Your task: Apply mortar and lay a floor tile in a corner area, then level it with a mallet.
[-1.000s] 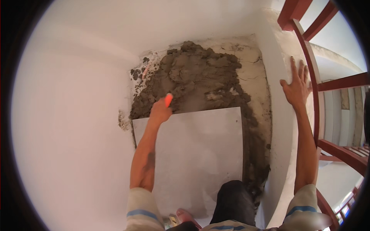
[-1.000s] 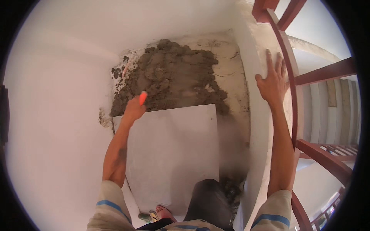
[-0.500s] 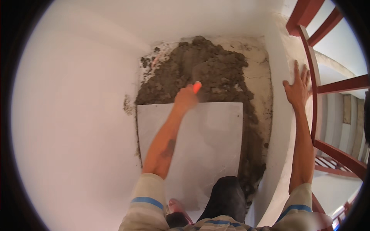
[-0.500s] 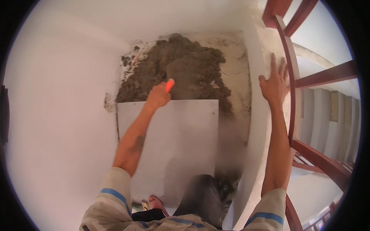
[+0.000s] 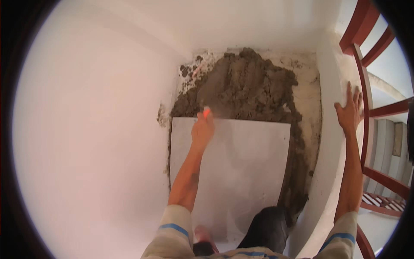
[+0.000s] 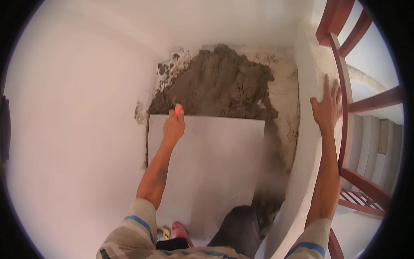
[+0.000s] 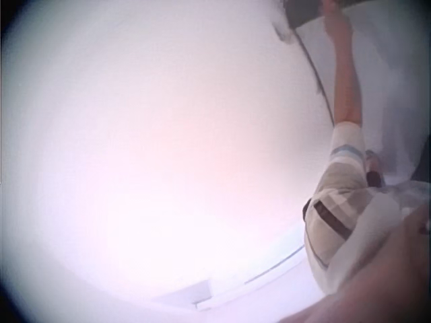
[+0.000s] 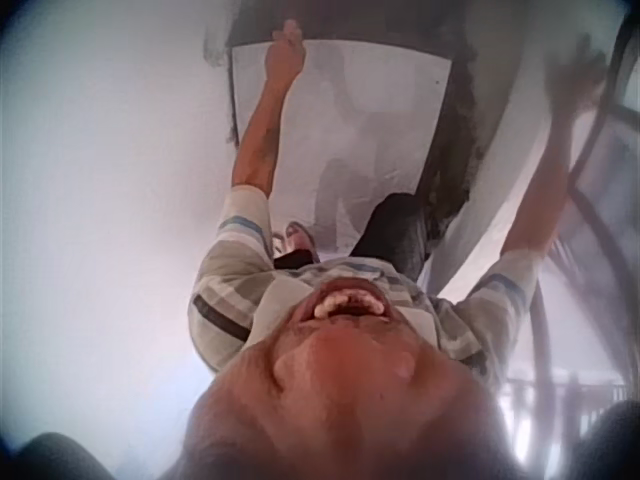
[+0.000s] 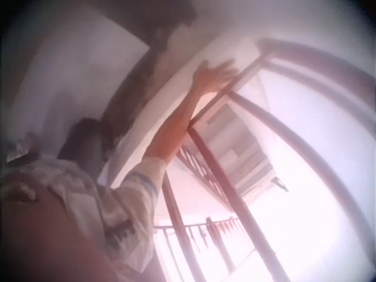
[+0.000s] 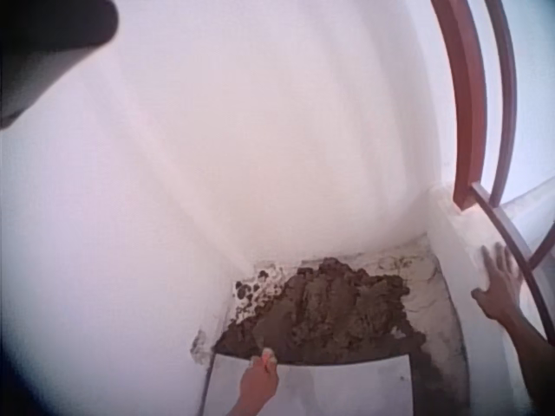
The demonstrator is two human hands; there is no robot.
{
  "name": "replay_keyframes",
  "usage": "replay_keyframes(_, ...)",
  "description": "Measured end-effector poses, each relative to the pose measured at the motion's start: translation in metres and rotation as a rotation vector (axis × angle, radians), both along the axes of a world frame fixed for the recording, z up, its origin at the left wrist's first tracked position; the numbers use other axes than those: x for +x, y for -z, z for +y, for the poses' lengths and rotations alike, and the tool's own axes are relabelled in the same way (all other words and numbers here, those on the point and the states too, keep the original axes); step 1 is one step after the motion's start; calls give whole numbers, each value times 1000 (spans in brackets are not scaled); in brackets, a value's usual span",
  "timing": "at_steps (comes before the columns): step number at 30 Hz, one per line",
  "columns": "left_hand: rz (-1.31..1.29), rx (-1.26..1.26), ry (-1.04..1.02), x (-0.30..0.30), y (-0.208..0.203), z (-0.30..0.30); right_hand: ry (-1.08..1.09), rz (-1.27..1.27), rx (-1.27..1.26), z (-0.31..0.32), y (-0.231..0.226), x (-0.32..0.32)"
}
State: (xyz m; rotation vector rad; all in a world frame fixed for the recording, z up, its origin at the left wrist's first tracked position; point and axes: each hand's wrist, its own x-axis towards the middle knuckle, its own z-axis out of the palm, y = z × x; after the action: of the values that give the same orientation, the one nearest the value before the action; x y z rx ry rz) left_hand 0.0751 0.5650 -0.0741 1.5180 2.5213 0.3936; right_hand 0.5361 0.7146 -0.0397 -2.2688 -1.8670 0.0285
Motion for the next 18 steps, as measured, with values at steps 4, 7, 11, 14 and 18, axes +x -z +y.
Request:
replay_keyframes(4, 40, -299, -48, -10, 23, -5, 21, -29, -22, -2, 1, 3)
replay_keyframes(7, 46, -313, -5, -40, 34, 0, 6, -27, -28, 0, 2, 4)
replay_keyframes(11, -1, -290, -18, -46, 36, 12, -20, -11, 25, 1, 2, 11)
replay_keyframes(14, -8, -262, -25, -61, 37, 11, -24, 12, 2, -1, 6, -2)
replay_keyframes(18, -60, -220, -58, -40, 16, 6, -28, -7, 29, -3, 11, 5)
